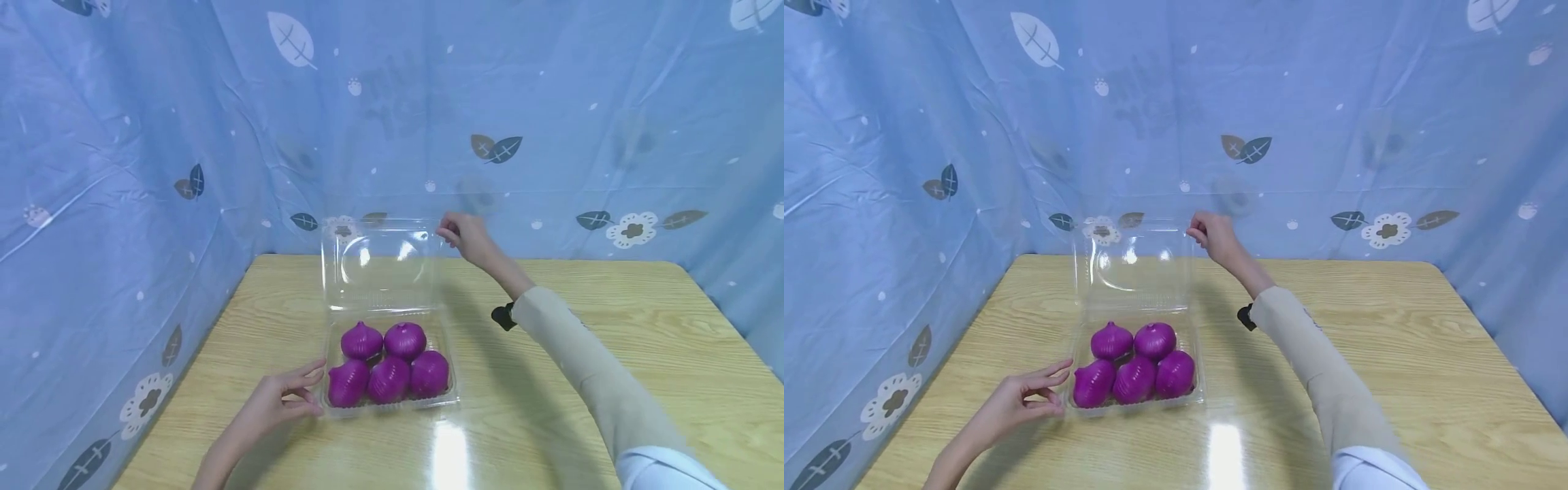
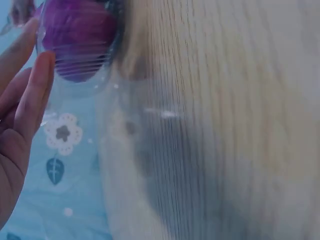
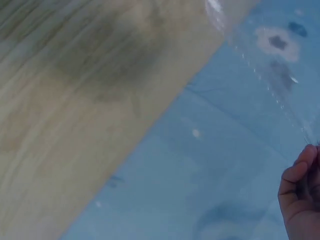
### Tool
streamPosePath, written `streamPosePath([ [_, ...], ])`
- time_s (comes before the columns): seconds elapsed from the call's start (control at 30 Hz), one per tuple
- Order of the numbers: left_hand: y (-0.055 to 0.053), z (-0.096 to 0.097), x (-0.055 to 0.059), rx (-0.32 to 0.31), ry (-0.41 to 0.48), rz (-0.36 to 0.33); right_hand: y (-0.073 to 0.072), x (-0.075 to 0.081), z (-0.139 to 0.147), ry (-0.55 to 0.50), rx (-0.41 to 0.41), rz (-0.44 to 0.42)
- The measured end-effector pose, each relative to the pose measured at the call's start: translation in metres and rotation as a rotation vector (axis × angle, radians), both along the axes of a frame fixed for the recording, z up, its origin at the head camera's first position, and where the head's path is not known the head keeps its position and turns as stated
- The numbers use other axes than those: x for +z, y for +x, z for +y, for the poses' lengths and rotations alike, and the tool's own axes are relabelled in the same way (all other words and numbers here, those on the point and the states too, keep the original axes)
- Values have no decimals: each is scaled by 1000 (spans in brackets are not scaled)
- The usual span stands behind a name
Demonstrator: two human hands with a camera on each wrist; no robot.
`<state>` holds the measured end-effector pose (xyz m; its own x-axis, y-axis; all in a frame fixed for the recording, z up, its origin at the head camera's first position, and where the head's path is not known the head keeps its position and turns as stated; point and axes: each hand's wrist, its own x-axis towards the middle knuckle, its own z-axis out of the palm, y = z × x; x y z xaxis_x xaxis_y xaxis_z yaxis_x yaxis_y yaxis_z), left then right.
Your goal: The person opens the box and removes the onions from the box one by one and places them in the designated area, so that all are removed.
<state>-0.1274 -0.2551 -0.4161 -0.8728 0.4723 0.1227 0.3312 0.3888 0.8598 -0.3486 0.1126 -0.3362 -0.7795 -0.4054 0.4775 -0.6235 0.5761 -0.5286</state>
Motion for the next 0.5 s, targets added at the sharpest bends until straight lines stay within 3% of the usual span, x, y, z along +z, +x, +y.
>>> streamPosePath([
  [0.27,27,-10,3,32,49,-147,-15,-46,-3,41,37,-201],
  [0.37,33,-10,2,48,42,-146,-24,-68,-1,46,70,-261],
  [0.4,34,-9,1,47,37,-129,-34,-82,1,22,114,-242],
  [0.5,36,-9,-1,34,37,-88,-45,-97,2,65,139,-295],
])
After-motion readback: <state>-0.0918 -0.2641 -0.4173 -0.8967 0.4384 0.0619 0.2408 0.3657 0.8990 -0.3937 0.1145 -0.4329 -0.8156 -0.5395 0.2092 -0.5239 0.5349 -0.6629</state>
